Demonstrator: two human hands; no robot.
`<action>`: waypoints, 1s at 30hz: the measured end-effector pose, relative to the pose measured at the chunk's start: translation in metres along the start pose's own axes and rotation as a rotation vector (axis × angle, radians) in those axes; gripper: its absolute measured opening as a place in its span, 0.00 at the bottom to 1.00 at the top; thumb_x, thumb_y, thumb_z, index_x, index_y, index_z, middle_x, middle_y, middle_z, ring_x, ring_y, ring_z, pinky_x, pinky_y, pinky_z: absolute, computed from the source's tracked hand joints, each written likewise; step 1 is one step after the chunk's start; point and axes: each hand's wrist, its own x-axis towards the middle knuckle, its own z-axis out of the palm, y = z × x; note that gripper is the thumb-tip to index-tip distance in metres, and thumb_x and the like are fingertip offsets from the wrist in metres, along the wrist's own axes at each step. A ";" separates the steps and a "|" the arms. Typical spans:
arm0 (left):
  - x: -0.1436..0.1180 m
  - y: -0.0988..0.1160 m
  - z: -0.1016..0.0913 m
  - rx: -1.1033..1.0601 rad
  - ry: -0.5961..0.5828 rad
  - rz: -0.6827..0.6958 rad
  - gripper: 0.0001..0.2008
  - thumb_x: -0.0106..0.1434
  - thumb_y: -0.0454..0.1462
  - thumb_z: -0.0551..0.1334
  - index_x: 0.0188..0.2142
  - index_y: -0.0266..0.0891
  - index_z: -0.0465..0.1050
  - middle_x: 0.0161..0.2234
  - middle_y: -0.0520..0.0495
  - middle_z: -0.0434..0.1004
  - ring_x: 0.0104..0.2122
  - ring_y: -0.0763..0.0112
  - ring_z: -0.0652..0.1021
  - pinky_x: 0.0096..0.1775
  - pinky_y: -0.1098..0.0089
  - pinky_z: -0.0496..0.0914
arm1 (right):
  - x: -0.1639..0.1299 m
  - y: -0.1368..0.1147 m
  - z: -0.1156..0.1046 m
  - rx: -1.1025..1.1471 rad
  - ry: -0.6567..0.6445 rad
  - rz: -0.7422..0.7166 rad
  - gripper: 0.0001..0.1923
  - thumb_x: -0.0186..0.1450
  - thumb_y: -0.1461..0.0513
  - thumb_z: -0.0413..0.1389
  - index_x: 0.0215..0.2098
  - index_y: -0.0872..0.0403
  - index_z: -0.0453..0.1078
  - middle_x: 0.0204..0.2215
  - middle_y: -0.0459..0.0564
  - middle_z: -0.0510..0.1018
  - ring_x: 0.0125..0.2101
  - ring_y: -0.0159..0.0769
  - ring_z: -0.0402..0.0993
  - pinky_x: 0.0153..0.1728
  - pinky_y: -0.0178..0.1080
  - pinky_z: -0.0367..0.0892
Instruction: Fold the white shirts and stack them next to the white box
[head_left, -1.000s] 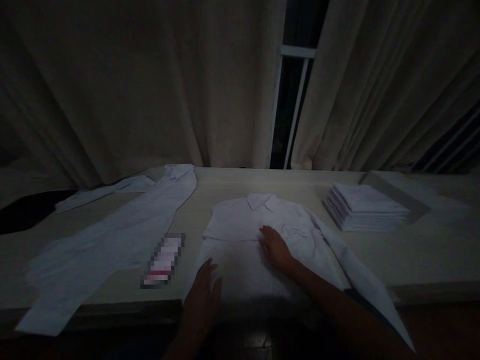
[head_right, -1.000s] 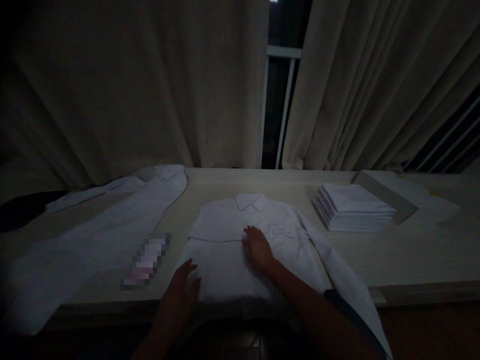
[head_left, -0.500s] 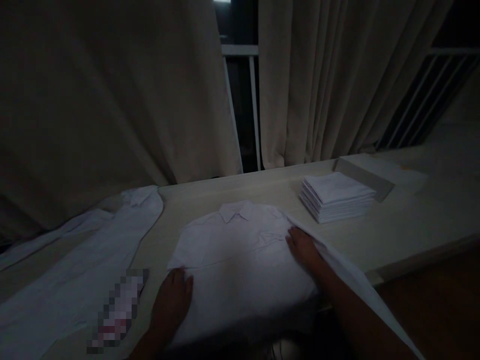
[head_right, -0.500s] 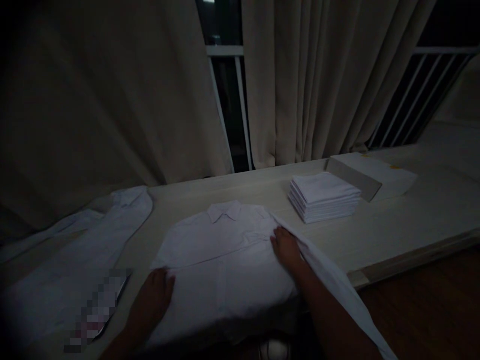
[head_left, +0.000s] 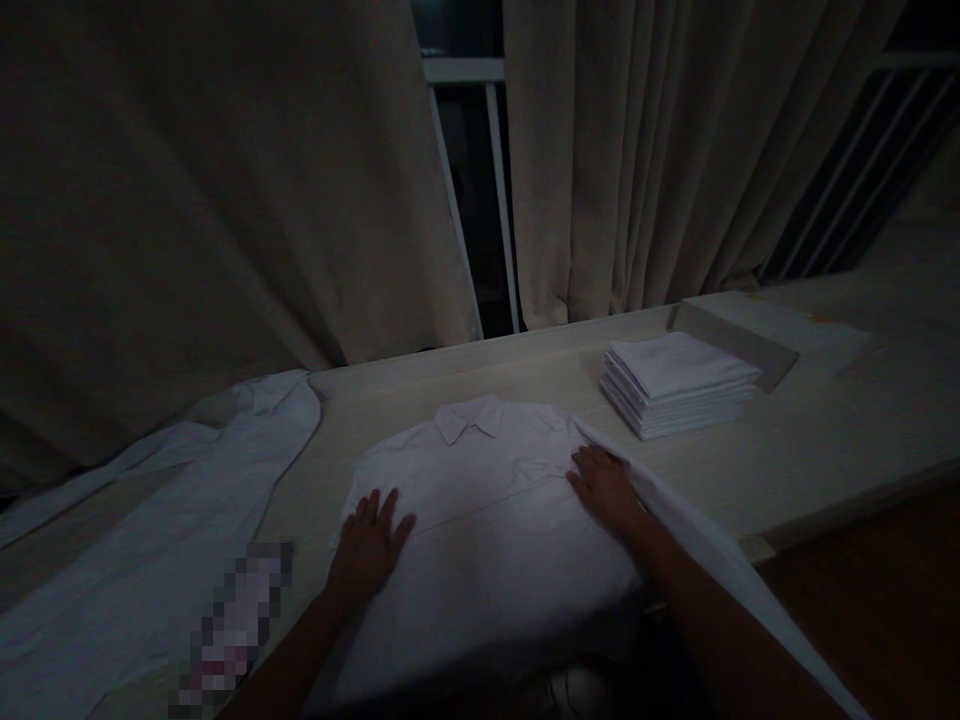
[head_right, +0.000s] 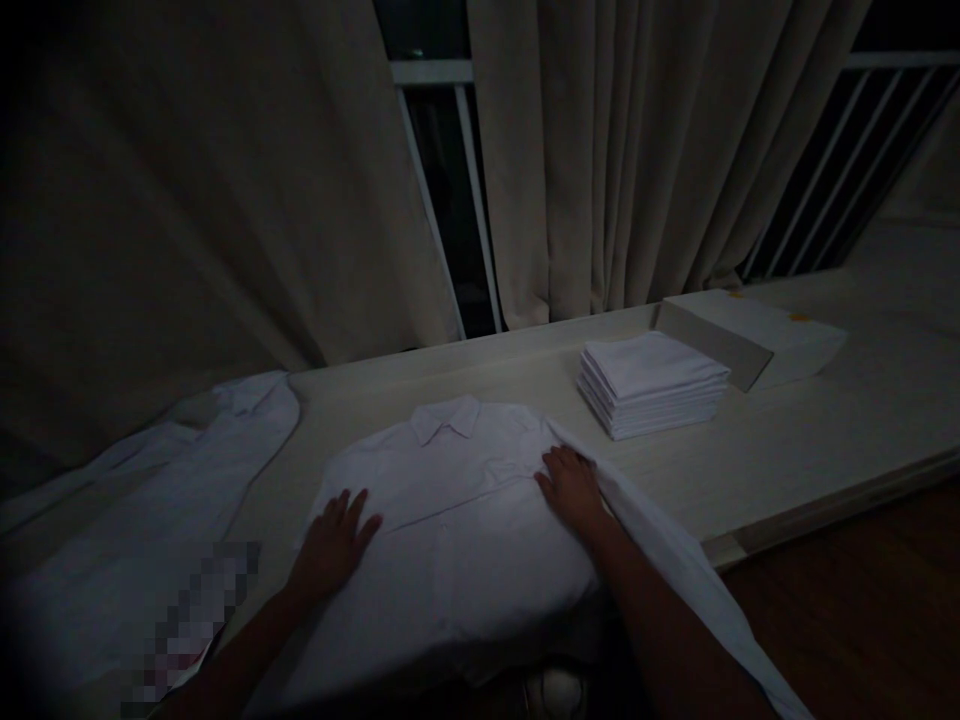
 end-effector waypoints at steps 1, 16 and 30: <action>-0.002 -0.004 0.003 0.006 0.012 0.004 0.35 0.66 0.54 0.43 0.66 0.37 0.50 0.66 0.33 0.50 0.65 0.48 0.54 0.60 0.50 0.52 | 0.000 0.001 0.002 0.003 0.002 -0.008 0.21 0.69 0.53 0.48 0.56 0.54 0.66 0.57 0.56 0.69 0.58 0.44 0.61 0.58 0.47 0.52; -0.013 -0.004 0.007 0.093 0.098 -0.013 0.35 0.67 0.53 0.43 0.66 0.35 0.50 0.66 0.31 0.51 0.64 0.46 0.55 0.59 0.50 0.51 | 0.004 -0.005 -0.003 0.145 -0.024 0.006 0.22 0.69 0.54 0.46 0.55 0.56 0.68 0.55 0.56 0.71 0.58 0.40 0.63 0.59 0.45 0.54; -0.013 -0.005 -0.002 0.182 0.057 0.129 0.27 0.64 0.42 0.49 0.61 0.36 0.62 0.65 0.32 0.55 0.64 0.39 0.55 0.57 0.42 0.54 | -0.102 0.019 -0.091 -0.190 0.031 0.323 0.33 0.57 0.50 0.60 0.57 0.54 0.63 0.52 0.63 0.70 0.51 0.56 0.65 0.48 0.51 0.61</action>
